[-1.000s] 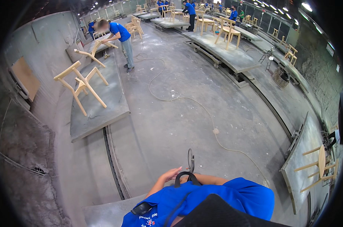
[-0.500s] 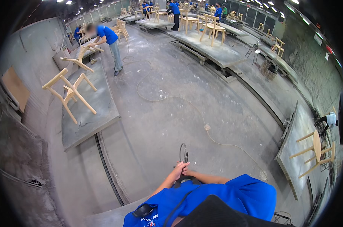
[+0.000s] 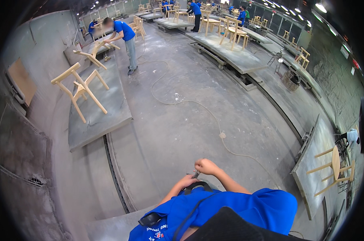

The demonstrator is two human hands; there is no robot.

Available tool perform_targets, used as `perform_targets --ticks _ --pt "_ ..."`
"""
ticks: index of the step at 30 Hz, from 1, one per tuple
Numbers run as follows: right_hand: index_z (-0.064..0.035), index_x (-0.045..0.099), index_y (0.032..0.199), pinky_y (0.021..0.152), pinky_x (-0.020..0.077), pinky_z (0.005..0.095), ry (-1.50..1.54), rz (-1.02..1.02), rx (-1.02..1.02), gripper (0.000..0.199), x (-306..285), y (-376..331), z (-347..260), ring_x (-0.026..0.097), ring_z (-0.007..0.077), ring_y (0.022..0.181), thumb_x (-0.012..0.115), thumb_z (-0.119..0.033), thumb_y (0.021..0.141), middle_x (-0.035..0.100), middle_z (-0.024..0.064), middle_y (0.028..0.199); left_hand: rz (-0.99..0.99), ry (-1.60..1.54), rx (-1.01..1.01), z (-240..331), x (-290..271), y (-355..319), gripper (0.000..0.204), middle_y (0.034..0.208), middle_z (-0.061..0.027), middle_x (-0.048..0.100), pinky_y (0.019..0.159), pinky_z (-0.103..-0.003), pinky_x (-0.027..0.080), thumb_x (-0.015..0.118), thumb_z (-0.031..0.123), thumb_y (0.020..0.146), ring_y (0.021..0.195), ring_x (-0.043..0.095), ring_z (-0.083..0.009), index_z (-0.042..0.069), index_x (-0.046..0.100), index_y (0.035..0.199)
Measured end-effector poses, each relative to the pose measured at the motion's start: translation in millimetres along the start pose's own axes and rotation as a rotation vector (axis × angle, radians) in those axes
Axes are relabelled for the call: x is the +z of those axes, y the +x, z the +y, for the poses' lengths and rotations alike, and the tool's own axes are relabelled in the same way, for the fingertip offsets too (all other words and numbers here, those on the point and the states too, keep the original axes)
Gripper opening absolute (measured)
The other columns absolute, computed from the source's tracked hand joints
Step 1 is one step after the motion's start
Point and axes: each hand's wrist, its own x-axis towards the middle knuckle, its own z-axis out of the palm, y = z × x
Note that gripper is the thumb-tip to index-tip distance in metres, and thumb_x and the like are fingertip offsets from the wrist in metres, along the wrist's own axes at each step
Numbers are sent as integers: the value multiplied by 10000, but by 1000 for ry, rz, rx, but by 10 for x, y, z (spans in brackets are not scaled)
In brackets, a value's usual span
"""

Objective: The person uses a handheld spray gun to apply finish to wooden chairs in a factory. They rotate and reposition each chair to coat all surfaces, then move to the next chair on the production line.

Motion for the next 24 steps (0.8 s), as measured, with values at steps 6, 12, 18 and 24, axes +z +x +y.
perform_targets --ticks 6,12,18,24 --pt "-33 708 1005 790 520 466 104 -222 -143 383 471 538 -27 685 345 866 578 -392 973 721 203 915 -180 104 -12 -160 61 28 364 858 17 705 744 -288 504 685 428 947 795 591 -92 83 795 989" --pt "-51 720 1022 832 514 459 -34 -737 -158 418 1408 476 686 685 342 895 589 -444 962 735 197 983 -102 10 -36 -641 -125 12 346 975 -13 732 800 -316 541 681 353 947 839 650 -118 54 754 1105" --pt "-52 721 1028 835 515 461 34 -761 -121 423 1539 414 730 686 343 903 592 -449 956 736 196 990 -135 -107 -146 -1177 -552 -231 317 963 -46 734 750 -334 555 698 296 922 808 654 -138 32 744 1091" --pt "-54 722 1034 838 516 463 67 -756 -109 429 1534 420 620 687 345 911 596 -455 951 736 194 997 -95 127 -234 -1140 -672 -340 299 882 -31 725 736 -330 542 721 313 913 792 631 -129 46 765 1041"
